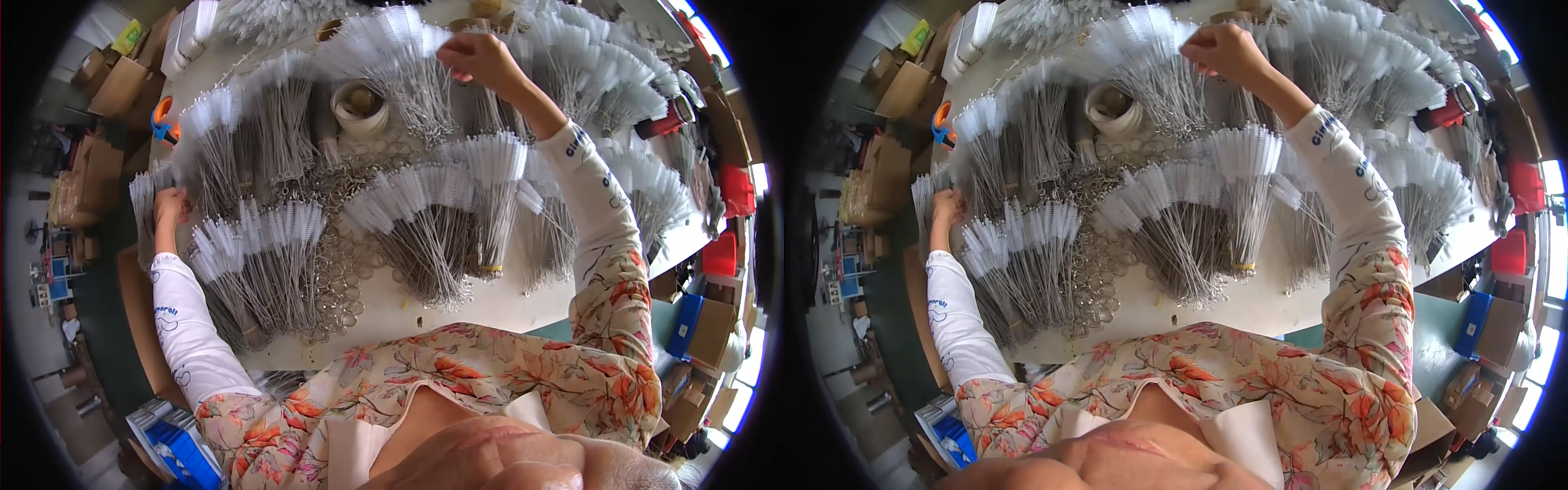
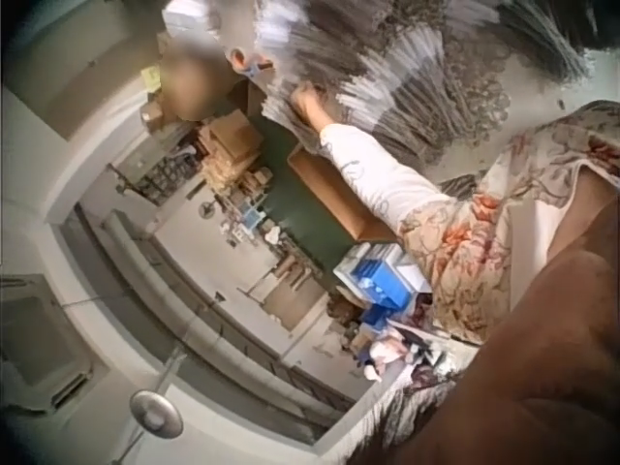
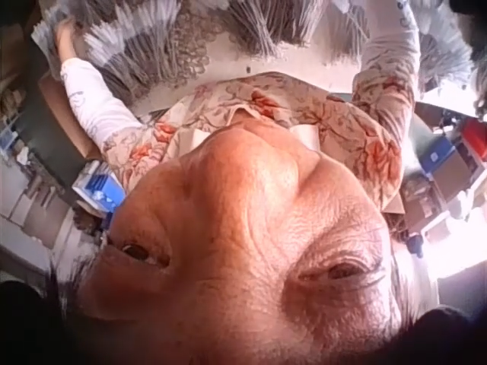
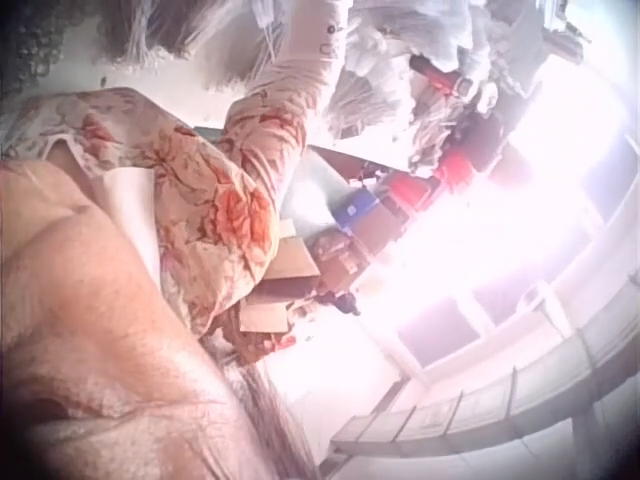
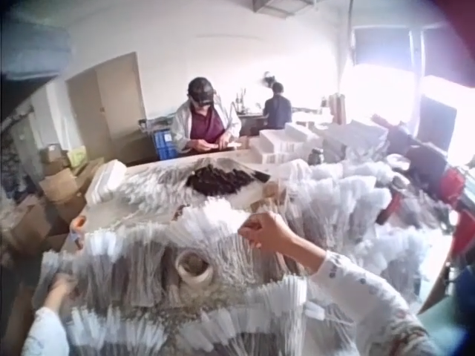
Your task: The person is manually assembling small white-bristled brushes by attaching metal rings to the wire handles.
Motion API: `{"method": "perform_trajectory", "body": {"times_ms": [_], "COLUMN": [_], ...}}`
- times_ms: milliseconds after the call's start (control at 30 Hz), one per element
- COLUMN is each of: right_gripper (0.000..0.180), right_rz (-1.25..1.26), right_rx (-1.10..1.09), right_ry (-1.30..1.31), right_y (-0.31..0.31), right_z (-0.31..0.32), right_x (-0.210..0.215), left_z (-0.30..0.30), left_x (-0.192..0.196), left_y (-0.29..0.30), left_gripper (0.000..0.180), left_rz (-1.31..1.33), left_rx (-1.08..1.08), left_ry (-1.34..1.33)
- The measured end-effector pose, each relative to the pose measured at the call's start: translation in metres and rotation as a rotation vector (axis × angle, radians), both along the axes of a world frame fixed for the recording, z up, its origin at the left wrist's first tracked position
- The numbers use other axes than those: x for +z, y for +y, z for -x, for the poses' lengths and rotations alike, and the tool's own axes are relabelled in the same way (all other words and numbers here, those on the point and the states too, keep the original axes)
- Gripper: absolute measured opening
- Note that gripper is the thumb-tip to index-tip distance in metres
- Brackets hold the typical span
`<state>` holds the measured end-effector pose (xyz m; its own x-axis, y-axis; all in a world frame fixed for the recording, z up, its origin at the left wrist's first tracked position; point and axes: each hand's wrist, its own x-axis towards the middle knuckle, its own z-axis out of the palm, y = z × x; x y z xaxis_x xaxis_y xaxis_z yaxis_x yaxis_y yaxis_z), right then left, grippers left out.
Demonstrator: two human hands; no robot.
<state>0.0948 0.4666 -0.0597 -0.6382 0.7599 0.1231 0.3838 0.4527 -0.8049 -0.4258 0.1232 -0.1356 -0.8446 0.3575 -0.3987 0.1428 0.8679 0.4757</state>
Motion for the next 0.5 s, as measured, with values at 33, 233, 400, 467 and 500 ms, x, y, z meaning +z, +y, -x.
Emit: {"method": "perform_trajectory", "body": {"times_ms": [33, 233, 400, 467, 500], "right_gripper": [0.029, 0.028, 0.026, 0.018, 0.015], "right_rz": [0.021, -0.050, 0.162, 0.230, 0.305], "right_rx": [0.041, 0.018, 0.040, 0.088, 0.074], "right_ry": [0.023, 0.005, 0.185, 0.584, 0.725], "right_y": [-0.008, -0.018, -0.023, -0.007, -0.004], "right_z": [0.019, 0.051, 0.040, 0.029, 0.027], "right_x": [0.004, -0.001, 0.028, 0.041, 0.062], "left_z": [0.005, -0.079, -0.176, -0.188, -0.180], "left_x": [0.018, 0.125, 0.129, 0.098, 0.083], "left_y": [-0.028, 0.016, 0.095, 0.117, 0.115], "left_gripper": [0.019, 0.024, 0.031, 0.037, 0.038], "left_rz": [-0.031, -0.619, -0.596, -0.376, -0.231], "left_rx": [0.043, -0.095, -0.582, -0.673, -0.729], "left_ry": [-0.012, 0.562, 0.276, 0.328, 0.411]}}
